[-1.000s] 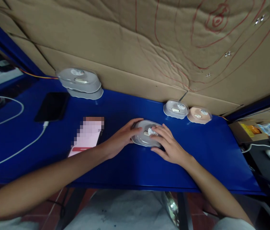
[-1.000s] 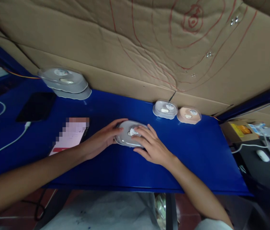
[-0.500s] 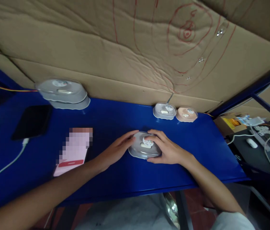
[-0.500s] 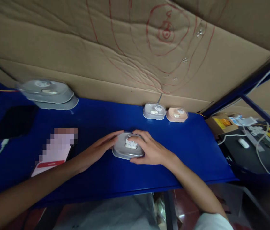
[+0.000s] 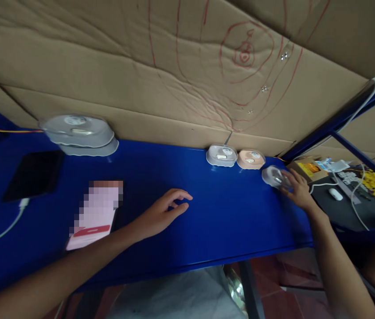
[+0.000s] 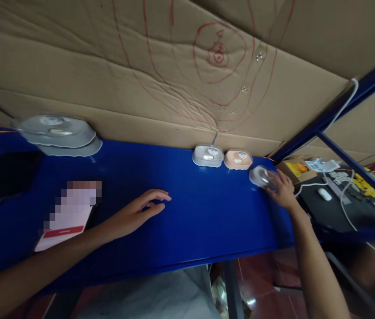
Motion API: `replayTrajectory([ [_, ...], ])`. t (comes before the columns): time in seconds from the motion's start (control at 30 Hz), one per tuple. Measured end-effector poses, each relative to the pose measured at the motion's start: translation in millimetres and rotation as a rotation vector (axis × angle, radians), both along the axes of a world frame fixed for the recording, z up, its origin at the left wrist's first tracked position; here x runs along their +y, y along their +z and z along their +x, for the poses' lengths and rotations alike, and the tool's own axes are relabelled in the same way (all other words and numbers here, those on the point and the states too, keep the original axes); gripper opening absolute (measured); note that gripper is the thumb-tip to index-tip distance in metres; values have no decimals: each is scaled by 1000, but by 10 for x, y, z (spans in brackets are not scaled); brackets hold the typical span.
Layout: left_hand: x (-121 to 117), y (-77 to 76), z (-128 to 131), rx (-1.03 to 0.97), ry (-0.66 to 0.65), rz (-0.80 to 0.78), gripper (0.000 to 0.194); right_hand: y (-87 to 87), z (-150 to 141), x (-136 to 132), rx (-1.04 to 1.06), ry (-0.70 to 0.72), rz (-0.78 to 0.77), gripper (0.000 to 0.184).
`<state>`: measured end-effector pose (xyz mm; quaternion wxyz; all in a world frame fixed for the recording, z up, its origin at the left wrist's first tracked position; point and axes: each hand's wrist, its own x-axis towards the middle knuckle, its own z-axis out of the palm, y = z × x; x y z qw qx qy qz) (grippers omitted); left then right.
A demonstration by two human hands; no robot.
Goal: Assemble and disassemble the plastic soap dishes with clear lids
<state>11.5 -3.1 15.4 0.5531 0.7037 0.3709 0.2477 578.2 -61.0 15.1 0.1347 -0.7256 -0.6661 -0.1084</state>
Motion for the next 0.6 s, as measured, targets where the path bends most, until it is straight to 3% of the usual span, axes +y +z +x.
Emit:
replayTrajectory([
  [0.1, -1, -4, 10, -10, -9, 45, 27, -15, 244, 354, 31, -37, 31, 61],
  [0.27, -11, 37, 5, -6, -28, 54, 24, -92, -76, 937, 62, 24, 52, 64],
  [0.47, -39, 33, -9, -3, -60, 87, 24, -204, -933, 1204, 65, 120, -1, 70],
  [0.53, -49, 24, -14, -12, -66, 126, 24, -153, -1399, 1268, 59, 176, -5, 75],
  [0.6, -58, 23, -18, -20, -57, 181, 24, -73, -1978, 1359, 70, 353, 33, 78],
])
